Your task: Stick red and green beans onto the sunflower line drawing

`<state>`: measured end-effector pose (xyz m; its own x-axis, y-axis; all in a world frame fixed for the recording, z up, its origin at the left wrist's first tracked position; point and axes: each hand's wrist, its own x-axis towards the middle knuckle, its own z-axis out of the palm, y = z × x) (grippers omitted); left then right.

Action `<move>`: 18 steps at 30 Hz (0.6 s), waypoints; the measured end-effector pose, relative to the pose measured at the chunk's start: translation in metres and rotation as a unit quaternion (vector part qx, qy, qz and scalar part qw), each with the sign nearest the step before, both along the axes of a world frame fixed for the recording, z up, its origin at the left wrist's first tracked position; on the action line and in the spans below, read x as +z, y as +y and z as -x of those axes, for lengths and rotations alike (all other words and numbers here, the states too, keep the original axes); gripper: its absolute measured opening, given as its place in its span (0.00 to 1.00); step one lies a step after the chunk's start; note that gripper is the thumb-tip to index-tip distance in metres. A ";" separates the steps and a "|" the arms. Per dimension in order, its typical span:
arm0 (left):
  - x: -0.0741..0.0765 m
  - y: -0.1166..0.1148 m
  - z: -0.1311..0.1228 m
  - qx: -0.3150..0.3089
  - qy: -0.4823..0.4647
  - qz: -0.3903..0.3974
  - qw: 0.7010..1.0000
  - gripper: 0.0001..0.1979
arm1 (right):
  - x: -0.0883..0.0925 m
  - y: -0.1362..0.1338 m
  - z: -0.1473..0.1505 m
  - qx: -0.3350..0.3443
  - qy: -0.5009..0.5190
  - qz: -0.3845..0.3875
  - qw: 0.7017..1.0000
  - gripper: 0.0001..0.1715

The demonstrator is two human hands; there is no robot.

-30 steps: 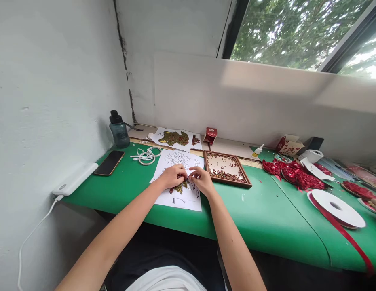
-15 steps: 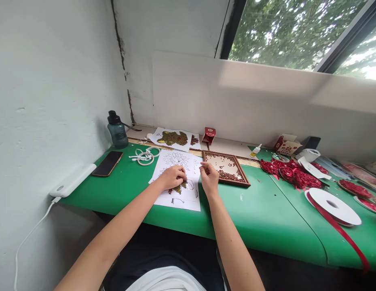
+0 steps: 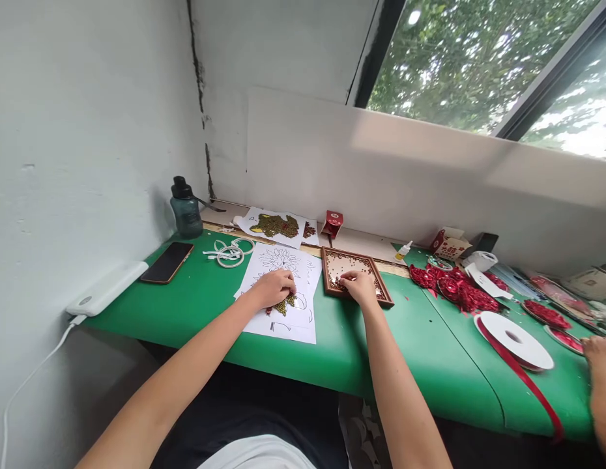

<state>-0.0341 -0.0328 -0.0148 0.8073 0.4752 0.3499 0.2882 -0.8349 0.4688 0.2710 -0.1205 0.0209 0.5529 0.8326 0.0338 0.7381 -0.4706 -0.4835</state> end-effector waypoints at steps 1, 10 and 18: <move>0.000 -0.001 0.000 -0.001 -0.001 -0.006 1.000 0.15 | 0.000 0.003 0.002 0.006 -0.004 0.010 1.000 0.11; 0.010 -0.006 0.003 0.027 -0.032 -0.010 0.999 0.18 | -0.002 0.014 0.004 0.039 -0.093 0.003 0.995 0.08; 0.006 0.000 0.003 0.025 -0.020 0.010 0.999 0.11 | -0.035 0.010 0.083 0.194 -0.006 -0.237 0.952 0.09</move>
<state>-0.0369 -0.0329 -0.0092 0.7677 0.5215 0.3723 0.3097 -0.8107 0.4969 0.1885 -0.1105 -0.0144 0.2034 0.8643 0.4599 0.8183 0.1078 -0.5645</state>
